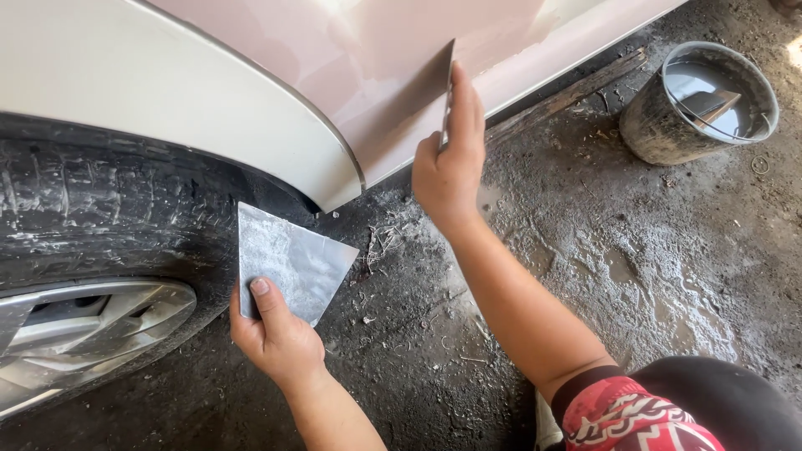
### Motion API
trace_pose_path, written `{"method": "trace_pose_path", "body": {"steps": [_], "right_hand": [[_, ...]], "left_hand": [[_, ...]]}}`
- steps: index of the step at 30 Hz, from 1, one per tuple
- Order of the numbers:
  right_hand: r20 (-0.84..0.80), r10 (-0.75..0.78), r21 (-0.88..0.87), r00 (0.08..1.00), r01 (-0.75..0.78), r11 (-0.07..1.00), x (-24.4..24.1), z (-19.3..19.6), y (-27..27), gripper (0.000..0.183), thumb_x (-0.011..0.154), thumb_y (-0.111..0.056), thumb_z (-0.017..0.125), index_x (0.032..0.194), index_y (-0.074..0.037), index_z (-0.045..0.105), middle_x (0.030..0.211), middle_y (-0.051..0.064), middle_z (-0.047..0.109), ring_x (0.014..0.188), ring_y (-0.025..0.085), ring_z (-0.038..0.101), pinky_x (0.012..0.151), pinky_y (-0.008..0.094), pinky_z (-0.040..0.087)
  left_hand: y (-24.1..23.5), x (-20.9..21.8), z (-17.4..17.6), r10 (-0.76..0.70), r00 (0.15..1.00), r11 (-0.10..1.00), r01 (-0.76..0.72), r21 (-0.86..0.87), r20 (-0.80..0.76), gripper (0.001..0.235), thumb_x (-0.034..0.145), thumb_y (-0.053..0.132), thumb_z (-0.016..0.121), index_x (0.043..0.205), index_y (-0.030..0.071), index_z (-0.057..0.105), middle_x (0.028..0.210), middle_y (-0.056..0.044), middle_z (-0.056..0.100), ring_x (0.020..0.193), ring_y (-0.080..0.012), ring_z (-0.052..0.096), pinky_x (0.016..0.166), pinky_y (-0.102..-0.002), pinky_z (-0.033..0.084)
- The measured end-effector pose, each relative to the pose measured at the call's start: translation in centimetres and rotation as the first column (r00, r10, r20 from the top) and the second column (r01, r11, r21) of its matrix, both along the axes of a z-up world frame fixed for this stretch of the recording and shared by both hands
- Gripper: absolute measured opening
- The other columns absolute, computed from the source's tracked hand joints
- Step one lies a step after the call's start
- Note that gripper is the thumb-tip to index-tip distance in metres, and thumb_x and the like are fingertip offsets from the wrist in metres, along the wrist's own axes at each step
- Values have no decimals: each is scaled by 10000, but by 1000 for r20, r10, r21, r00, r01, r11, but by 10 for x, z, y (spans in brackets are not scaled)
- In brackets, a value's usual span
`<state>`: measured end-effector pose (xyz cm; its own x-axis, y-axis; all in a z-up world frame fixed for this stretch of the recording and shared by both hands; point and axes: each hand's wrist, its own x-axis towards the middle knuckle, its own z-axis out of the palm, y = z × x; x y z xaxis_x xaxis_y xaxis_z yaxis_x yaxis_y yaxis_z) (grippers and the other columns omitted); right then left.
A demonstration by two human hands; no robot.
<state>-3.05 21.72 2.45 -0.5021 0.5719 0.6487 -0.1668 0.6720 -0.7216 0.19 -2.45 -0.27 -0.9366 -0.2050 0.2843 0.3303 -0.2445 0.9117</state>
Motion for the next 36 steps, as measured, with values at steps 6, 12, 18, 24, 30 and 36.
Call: {"method": "trace_pose_path", "body": {"steps": [6, 12, 18, 24, 30, 36], "right_hand": [[16, -3, 179, 1000, 0, 984, 4, -1, -33, 762, 863, 138, 494, 1589, -31, 336, 1555, 253, 410, 1482, 441, 427, 1280, 476, 354], [81, 67, 196, 995, -81, 977, 6, -7, -59, 806, 800, 153, 525, 1568, -44, 380, 1565, 270, 359, 1471, 460, 413, 1257, 474, 376], [130, 35, 337, 991, -77, 938, 6, -21, -71, 793, 790, 119, 642, 1527, -84, 431, 1537, 245, 388, 1464, 459, 405, 1241, 533, 381], [92, 77, 436, 993, -110, 893, 7, -37, -73, 621, 951, -47, 755, 1505, -157, 497, 1511, 254, 410, 1437, 503, 408, 1212, 578, 413], [284, 154, 439, 946, -271, 857, 38, -43, -71, 623, 839, -36, 765, 1422, -171, 590, 1443, 226, 507, 1372, 473, 472, 1128, 550, 446], [175, 852, 5, 493, -866, 500, 79, -11, -35, 755, 849, 180, 552, 1486, -226, 561, 1585, 178, 510, 1472, 374, 560, 1215, 400, 502]], "left_hand": [[-6, -1, -8, 11, 1000, 1000, -11, 1, -21, 401, 1134, 280, 589, 1254, -102, 620, 1174, -111, 674, 1058, -146, 612, 970, -293, 503], [-7, 0, 2, -2, 1000, 1000, 2, 30, 10, 396, 1107, 276, 573, 1256, -88, 611, 1163, -108, 687, 1035, -147, 640, 928, -285, 525], [-13, -3, -7, 18, 1000, 1000, -18, 9, 5, 362, 1143, 242, 568, 1235, -103, 629, 1120, -108, 676, 1006, -145, 616, 905, -284, 506], [-13, -6, -5, 31, 999, 999, -32, 9, 32, 327, 1117, 211, 545, 1223, -88, 621, 1133, -118, 690, 1012, -149, 644, 908, -284, 525], [-18, -11, -20, 8, 1000, 999, -9, 32, 22, 288, 1082, 155, 605, 1240, -85, 620, 1163, -126, 685, 1033, -164, 642, 929, -289, 519], [18, -13, -43, -145, 930, 938, 20, 347, 339, 268, 990, 147, 622, 1173, -49, 604, 1085, -149, 693, 927, -247, 693, 801, -388, 585]]}}
